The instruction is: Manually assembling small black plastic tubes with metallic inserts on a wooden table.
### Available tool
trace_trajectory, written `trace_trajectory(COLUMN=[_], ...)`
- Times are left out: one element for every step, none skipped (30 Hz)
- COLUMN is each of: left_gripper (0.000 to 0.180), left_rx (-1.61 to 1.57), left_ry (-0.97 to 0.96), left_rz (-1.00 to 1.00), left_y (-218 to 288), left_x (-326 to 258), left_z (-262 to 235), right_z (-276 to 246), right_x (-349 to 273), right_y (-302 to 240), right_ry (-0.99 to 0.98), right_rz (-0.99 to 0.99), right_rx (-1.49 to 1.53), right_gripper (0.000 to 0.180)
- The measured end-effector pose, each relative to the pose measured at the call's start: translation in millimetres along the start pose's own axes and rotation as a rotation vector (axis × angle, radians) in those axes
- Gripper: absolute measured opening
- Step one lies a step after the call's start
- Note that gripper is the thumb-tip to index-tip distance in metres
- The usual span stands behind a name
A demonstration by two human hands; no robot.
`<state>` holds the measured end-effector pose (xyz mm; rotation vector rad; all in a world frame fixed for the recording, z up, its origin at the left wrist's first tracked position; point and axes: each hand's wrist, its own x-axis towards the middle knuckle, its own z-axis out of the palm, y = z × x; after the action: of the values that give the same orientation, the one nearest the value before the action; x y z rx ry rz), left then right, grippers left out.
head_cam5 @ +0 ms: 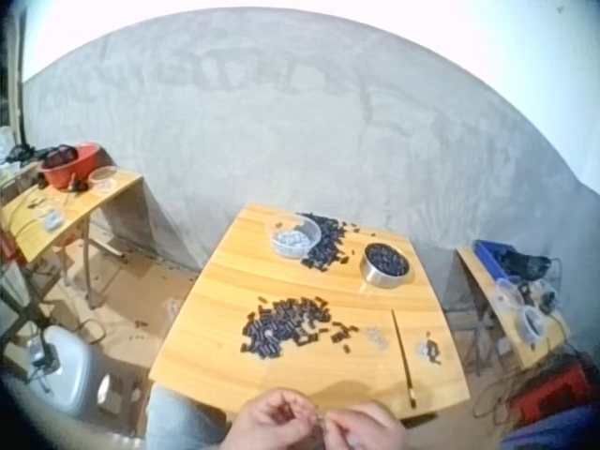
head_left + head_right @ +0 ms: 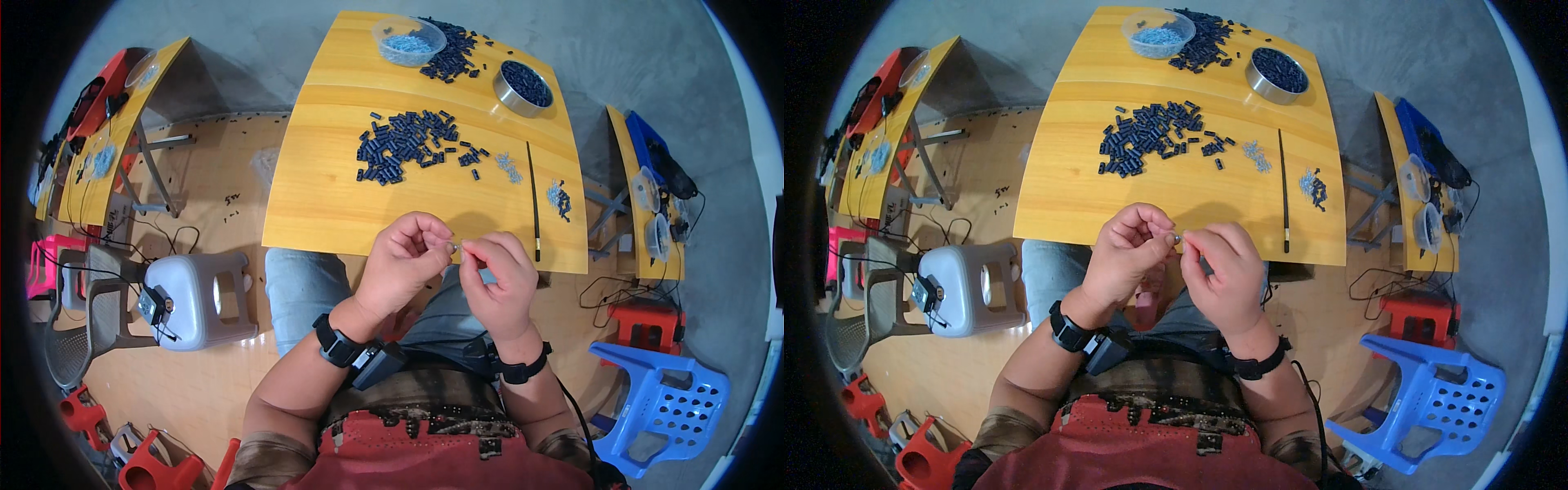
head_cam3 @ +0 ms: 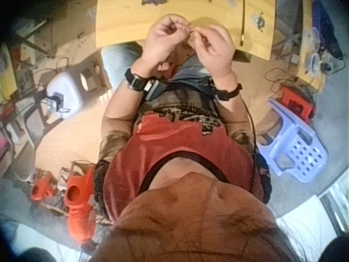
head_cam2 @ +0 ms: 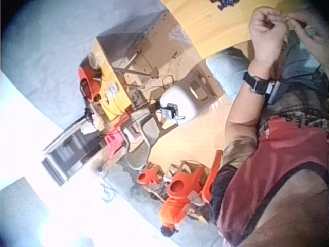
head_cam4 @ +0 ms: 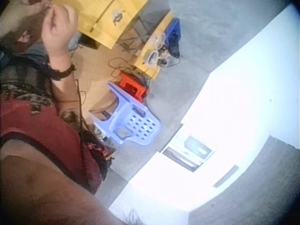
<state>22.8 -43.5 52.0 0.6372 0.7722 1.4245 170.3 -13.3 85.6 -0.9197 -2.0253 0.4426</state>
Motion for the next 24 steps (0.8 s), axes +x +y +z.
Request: trace_trajectory(left_gripper=[0.018, 0.018, 0.018, 0.018, 0.018, 0.018, 0.019, 0.019, 0.019, 0.019, 0.019, 0.02, 0.02, 0.02, 0.021, 0.021, 0.021, 0.019, 0.017, 0.017, 0.017, 0.016, 0.016, 0.016], left_rx=[0.002, 0.005, -0.005, -0.015, -0.011, -0.014, -0.017, -0.013, 0.005, 0.024, 0.027, 0.056, 0.084, 0.086, 0.105, 0.122, 0.124, 0.128, 0.132, 0.132, 0.085, 0.037, 0.038, 0.006], left_ry=[0.007, 0.004, -0.002, -0.009, -0.013, -0.01, -0.007, -0.012, -0.025, -0.038, -0.044, -0.051, -0.059, -0.066, -0.072, -0.077, -0.085, -0.084, -0.083, -0.089, -0.088, -0.087, -0.09, -0.095], left_rz=[-0.021, -0.024, -0.026, -0.028, -0.03, -0.063, -0.095, -0.099, -0.104, -0.108, -0.112, -0.113, -0.113, -0.115, -0.094, -0.072, -0.074, -0.074, -0.073, -0.074, -0.088, -0.102, -0.103, -0.127], left_y=[0, 0, 0, 0, 0, 0, 0, 0, -1, -1, -2, -3, -5, -8, -13, -15, -15, -14, -14, -14, -13, -13, -13, -12], left_x=[1, 2, 2, 3, 4, 4, 4, 4, 4, 4, 4, 5, 6, 7, 7, 8, 7, 7, 8, 8, 8, 8, 9, 8], left_z=[1, 2, 3, 4, 5, 6, 7, 8, 8, 9, 9, 9, 9, 9, 7, 7, 8, 9, 10, 10, 10, 11, 11, 9], right_z=[0, -1, -1, -2, -4, -6, -8, -10, -12, -13, -15, -17, -19, -20, -22, -23, -23, -24, -23, -22, -20, -19, -18, -16], right_x=[0, 1, 1, 0, 0, -1, -1, 0, 0, 0, 0, 0, 1, 2, 2, 1, 1, 1, 0, -1, -2, -2, -2, -2], right_y=[0, -1, -1, 0, 1, 2, 3, 4, 4, 5, 6, 7, 8, 10, 11, 13, 14, 14, 13, 11, 10, 10, 12, 12], right_ry=[0.004, 0.004, 0.004, 0.008, -0.011, -0.03, -0.025, -0.047, -0.07, -0.064, -0.091, -0.118, -0.111, -0.157, -0.202, -0.196, -0.201, -0.207, -0.203, -0.163, -0.123, -0.121, -0.103, -0.085], right_rz=[0.002, 0.041, 0.08, 0.083, 0.078, 0.075, 0.079, 0.059, 0.04, 0.043, 0.014, -0.016, -0.014, -0.044, -0.074, -0.07, -0.074, -0.079, -0.076, -0.084, -0.092, -0.091, -0.075, -0.06], right_rx=[0.0, 0.029, 0.06, 0.06, 0.057, 0.054, 0.053, 0.037, 0.02, 0.018, -0.015, -0.051, -0.054, -0.086, -0.119, -0.123, -0.128, -0.133, -0.137, -0.138, -0.138, -0.139, -0.1, -0.058], right_gripper=[0.015, 0.015, 0.015, 0.015, 0.015, 0.016, 0.016, 0.017, 0.017, 0.017, 0.017, 0.016, 0.016, 0.015, 0.014, 0.014, 0.014, 0.013, 0.013, 0.014, 0.014, 0.014, 0.014, 0.014])
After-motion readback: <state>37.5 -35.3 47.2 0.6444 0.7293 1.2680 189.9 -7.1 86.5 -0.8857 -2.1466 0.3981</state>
